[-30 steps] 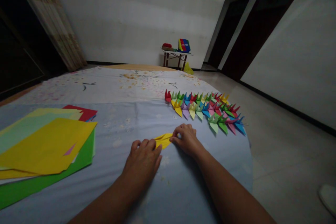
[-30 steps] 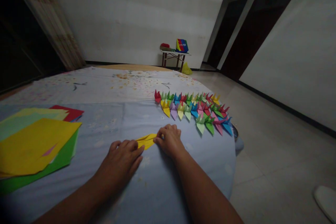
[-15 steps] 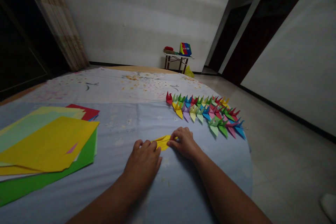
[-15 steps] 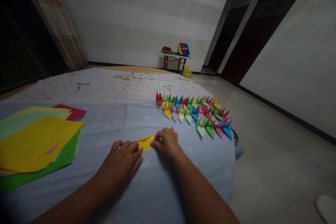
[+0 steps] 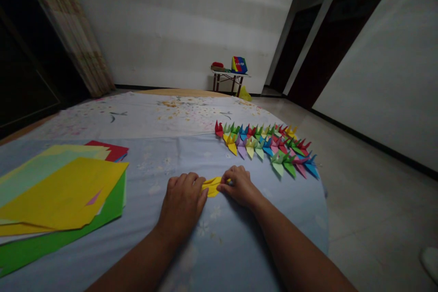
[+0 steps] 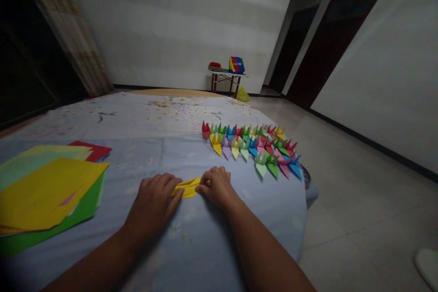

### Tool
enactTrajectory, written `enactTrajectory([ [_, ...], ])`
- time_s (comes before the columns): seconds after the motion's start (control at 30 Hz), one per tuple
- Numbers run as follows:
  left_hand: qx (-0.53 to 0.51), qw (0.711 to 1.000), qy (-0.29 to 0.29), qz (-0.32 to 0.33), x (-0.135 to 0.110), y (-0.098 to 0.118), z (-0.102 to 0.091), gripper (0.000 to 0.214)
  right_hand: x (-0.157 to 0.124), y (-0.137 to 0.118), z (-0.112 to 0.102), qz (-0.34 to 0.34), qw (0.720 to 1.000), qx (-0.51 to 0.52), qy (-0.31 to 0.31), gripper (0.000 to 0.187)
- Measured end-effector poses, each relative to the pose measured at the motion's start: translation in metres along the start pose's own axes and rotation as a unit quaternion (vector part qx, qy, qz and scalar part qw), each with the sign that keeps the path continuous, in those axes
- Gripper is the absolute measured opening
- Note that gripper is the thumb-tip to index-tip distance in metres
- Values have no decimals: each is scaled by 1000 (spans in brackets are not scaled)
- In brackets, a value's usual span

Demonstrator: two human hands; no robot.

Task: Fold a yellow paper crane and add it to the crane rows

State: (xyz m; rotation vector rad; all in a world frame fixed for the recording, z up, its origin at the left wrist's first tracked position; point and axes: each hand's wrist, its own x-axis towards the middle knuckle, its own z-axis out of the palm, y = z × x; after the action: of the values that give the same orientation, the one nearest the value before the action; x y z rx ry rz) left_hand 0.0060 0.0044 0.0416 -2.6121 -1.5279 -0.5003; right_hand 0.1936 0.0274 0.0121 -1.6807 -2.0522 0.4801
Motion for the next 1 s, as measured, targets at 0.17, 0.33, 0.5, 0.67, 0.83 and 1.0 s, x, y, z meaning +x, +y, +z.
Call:
enactTrajectory([
  [0.17, -22, 999, -40, 14, 1, -9, 12, 25, 0, 3, -3, -11, 999, 28, 29, 21],
  [0.33, -37, 998, -44, 7, 1, -9, 11, 23, -1, 7, -6, -21, 999, 14, 21, 39],
  [0.5, -63, 997, -32, 11, 1, -8, 11, 22, -3, 1, -9, -28, 999, 39, 13, 30],
  [0.67, -118, 993, 14, -10, 2, -10, 15, 21, -2, -4, -9, -39, 980, 197, -10, 24],
  [0.83, -184, 981, 51, -41, 4, -13, 19, 38, 0, -2, -8, -97, 967, 235, 33, 26],
  [1.0, -260, 964, 35, -41, 8, -15, 17, 33, 0, -1, -7, -137, 952, 271, 40, 33],
])
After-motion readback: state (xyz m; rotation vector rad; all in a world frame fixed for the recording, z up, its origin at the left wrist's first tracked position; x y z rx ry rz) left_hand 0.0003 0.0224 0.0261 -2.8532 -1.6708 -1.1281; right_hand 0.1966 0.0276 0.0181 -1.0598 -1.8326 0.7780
